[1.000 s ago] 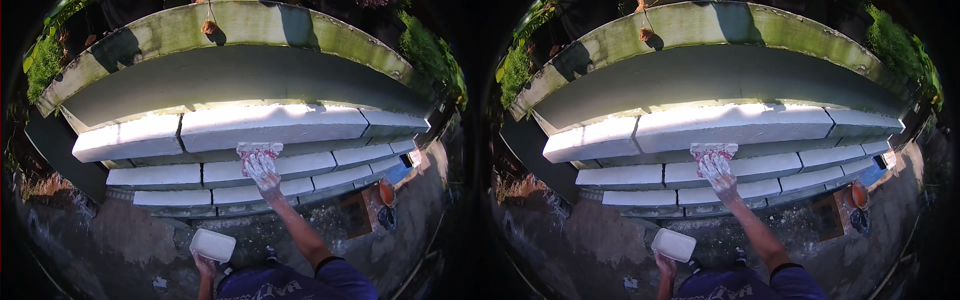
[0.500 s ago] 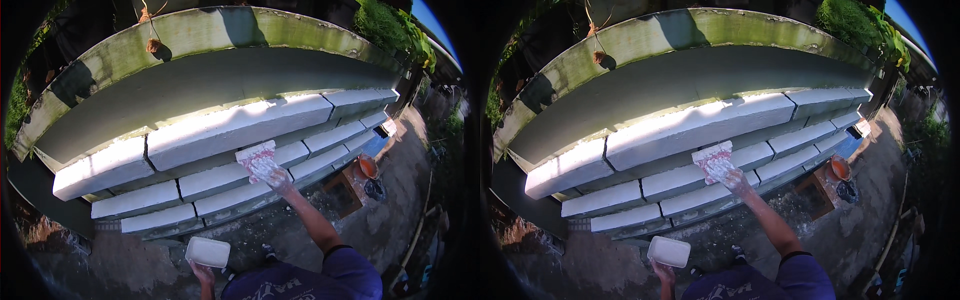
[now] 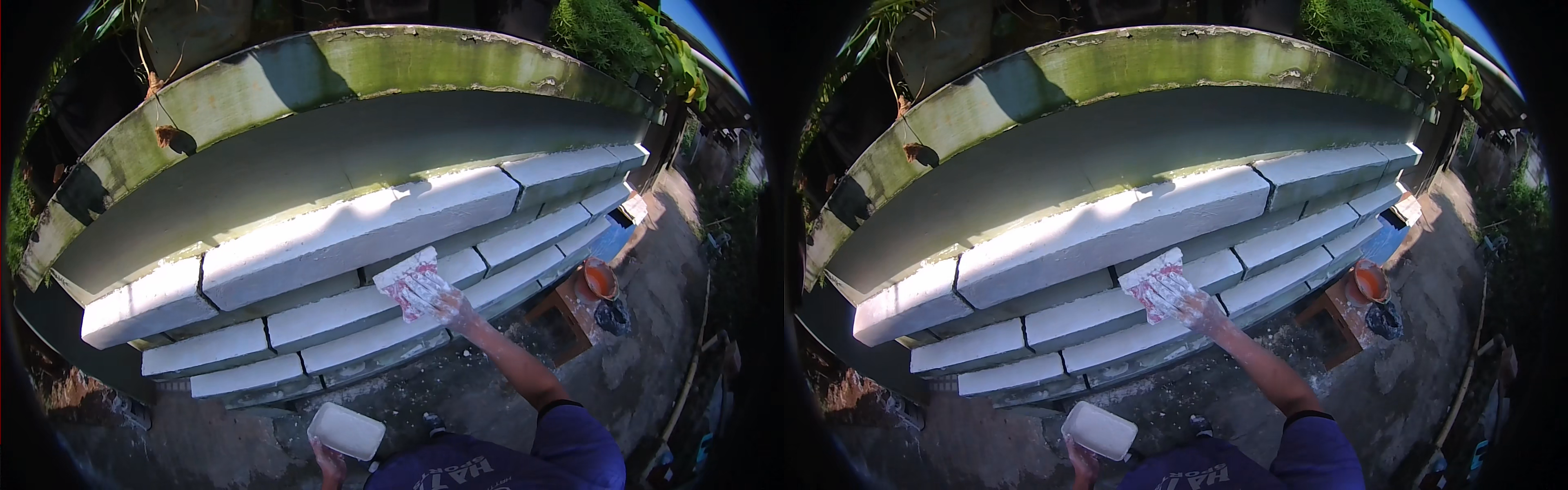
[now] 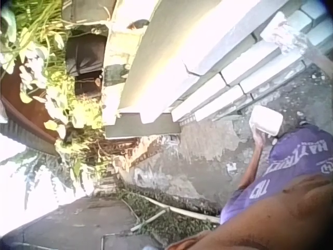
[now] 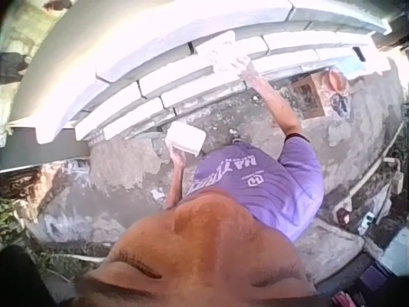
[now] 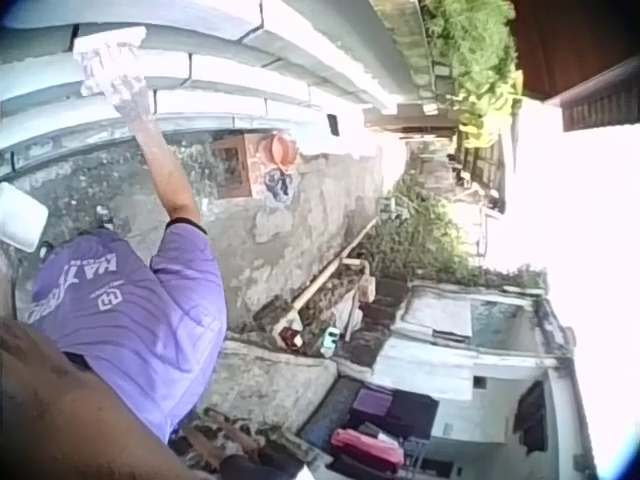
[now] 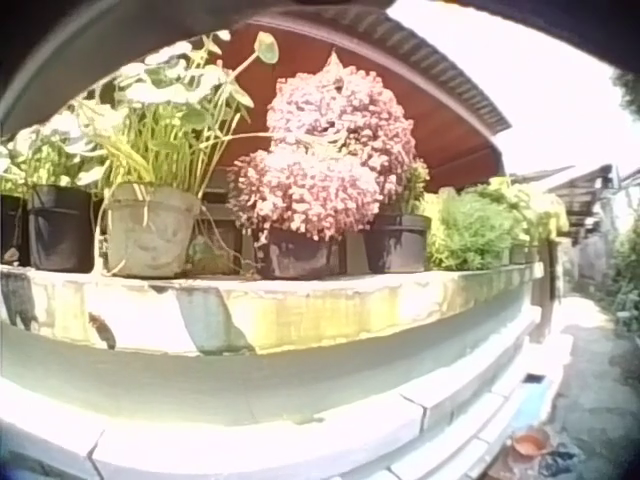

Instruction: Applying white plaster or putty to the horizontal grooves of a decorative wall using a scraper.

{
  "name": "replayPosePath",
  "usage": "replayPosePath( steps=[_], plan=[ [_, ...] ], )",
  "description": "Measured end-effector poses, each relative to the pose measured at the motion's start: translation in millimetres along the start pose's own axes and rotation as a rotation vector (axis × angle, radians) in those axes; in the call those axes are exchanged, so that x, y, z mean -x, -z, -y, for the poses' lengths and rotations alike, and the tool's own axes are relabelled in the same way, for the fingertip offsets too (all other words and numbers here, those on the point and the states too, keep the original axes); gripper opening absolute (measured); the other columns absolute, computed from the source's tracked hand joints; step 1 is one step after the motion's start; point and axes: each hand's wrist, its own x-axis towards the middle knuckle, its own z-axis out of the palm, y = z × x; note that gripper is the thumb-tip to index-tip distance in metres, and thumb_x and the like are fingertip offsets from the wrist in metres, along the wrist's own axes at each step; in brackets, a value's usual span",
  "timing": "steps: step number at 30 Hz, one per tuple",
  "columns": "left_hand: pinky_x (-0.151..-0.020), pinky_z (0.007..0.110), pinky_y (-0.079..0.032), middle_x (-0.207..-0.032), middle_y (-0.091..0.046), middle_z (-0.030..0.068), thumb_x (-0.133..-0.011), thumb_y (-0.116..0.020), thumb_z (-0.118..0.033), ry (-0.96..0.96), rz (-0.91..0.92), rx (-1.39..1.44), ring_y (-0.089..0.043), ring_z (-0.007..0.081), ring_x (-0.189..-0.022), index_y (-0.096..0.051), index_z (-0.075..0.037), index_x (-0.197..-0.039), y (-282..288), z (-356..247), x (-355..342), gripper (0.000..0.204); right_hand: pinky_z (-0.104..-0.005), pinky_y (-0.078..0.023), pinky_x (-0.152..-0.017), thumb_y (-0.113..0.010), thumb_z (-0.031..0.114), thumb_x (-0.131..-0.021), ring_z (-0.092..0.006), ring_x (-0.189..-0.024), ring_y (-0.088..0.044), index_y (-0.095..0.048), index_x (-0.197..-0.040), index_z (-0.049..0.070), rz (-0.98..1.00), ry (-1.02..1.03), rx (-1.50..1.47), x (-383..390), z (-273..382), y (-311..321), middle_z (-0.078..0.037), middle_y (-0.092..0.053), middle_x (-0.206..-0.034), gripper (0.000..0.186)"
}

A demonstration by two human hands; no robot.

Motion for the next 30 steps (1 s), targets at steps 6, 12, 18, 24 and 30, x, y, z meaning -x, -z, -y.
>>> replayPosePath(
  steps=[6, 12, 18, 24, 30],
  plan=[
    [-0.092, 0.04, -0.043, -0.131, -0.052, 0.0037, -0.095, -0.044, -0.052, -0.002, -0.042, -0.011, -0.052, 0.0233, -0.117, -0.04, -0.016, -0.138, -37, 20, 4, 0.056, -0.0476, -0.044, -0.104, -0.062, 0.003, -0.08, -0.0326, -0.123, -0.054, -0.065, -0.12, 0.011, -0.053, 0.029, 0.048, -2, -54, 49, -0.013, -0.056, -0.133, 0.041],
    [-0.094, 0.041, -0.043, -0.131, -0.052, 0.0054, -0.095, -0.042, -0.054, -0.051, -0.117, 0.058, -0.052, 0.025, -0.117, -0.042, -0.015, -0.137, -69, 63, 12, 0.058, -0.0485, -0.042, -0.105, -0.059, -0.001, -0.08, -0.0327, -0.128, -0.049, -0.065, -0.121, 0.01, -0.045, -0.102, 0.059, 16, -72, 20, -0.014, -0.055, -0.134, 0.042],
    [-0.095, 0.042, -0.044, -0.13, -0.053, 0.0065, -0.096, -0.039, -0.051, -0.131, -0.131, 0.145, -0.054, 0.0261, -0.116, -0.045, -0.014, -0.136, -95, 76, 17, 0.054, -0.0472, -0.047, -0.101, -0.064, 0.005, -0.08, -0.0304, -0.118, -0.058, -0.066, -0.118, 0.013, 0.006, 0.046, -0.135, 51, -52, 32, -0.009, -0.06, -0.129, 0.039],
    [-0.113, 0.051, -0.025, -0.153, -0.031, 0.01, -0.094, -0.04, -0.059, -0.114, -0.111, 0.125, -0.03, 0.0316, -0.139, -0.027, -0.015, -0.15, -125, 59, 28, 0.073, -0.0504, -0.042, -0.104, -0.066, 0.009, -0.078, -0.0363, -0.126, -0.051, -0.066, -0.119, 0.011, -0.147, -0.12, 0.134, 24, -109, 38, -0.013, -0.054, -0.135, 0.041],
    [-0.112, 0.051, -0.028, -0.152, -0.033, 0.01, -0.093, -0.042, -0.059, -0.108, -0.149, 0.202, -0.032, 0.0312, -0.138, -0.029, -0.012, -0.149, -116, 73, 22, 0.074, -0.0479, -0.045, -0.102, -0.066, 0.007, -0.078, -0.0338, -0.122, -0.055, -0.067, -0.117, 0.013, 0.015, -0.034, -0.04, 86, -98, 18, -0.011, -0.057, -0.132, 0.04]
  ],
)
